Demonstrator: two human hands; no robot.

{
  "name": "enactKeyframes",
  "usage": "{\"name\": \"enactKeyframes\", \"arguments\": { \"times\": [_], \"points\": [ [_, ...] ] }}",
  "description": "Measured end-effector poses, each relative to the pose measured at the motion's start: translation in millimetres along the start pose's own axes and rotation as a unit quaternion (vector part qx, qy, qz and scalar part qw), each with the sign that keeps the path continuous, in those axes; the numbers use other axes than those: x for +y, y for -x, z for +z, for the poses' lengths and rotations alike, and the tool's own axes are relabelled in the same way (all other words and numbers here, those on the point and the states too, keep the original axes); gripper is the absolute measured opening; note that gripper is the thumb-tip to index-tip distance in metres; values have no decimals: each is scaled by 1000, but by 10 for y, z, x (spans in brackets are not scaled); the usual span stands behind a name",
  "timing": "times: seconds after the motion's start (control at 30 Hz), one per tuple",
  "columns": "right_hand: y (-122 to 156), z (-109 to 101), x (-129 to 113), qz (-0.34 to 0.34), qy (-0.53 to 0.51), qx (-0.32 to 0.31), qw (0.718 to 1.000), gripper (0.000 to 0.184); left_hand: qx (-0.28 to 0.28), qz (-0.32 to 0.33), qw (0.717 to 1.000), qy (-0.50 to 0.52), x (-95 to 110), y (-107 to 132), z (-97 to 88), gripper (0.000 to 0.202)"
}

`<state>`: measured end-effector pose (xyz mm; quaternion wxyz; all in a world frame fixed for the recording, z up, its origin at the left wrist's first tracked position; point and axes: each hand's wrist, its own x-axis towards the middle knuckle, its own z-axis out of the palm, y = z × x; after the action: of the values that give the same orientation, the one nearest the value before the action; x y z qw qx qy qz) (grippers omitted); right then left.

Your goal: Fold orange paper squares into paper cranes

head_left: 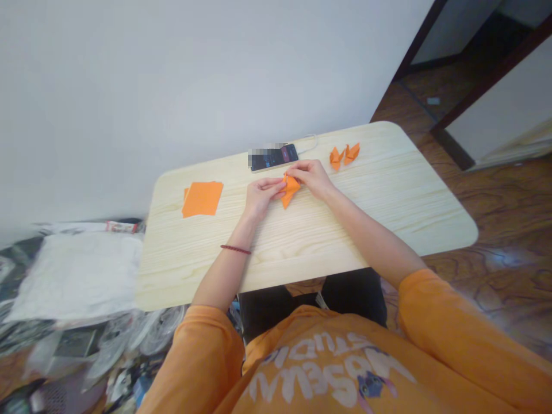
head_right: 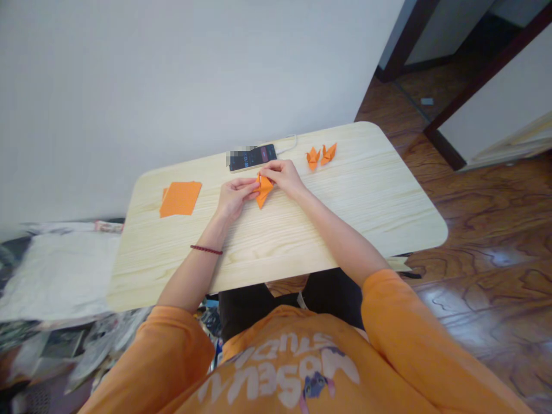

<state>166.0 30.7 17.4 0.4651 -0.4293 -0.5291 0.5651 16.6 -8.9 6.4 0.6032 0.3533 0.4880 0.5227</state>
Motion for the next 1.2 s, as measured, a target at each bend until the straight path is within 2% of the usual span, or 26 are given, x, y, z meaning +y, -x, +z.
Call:
{"name": "enactKeyframes", "arguments": {
  "times": [0.67,1.0,1.2],
  "points": [
    [-19,-11,48,-12,26,12,1000,20,-1,19,999,-42,-15,-15,-36,44],
    [-22,2,55,-33,21,20,999,12,0,17,999,-37,-18,-13,-42,45],
    [-11,13,51,-35,36,22,998,17,6,19,999,-38,-18,-16,-39,47]
  ]
}}
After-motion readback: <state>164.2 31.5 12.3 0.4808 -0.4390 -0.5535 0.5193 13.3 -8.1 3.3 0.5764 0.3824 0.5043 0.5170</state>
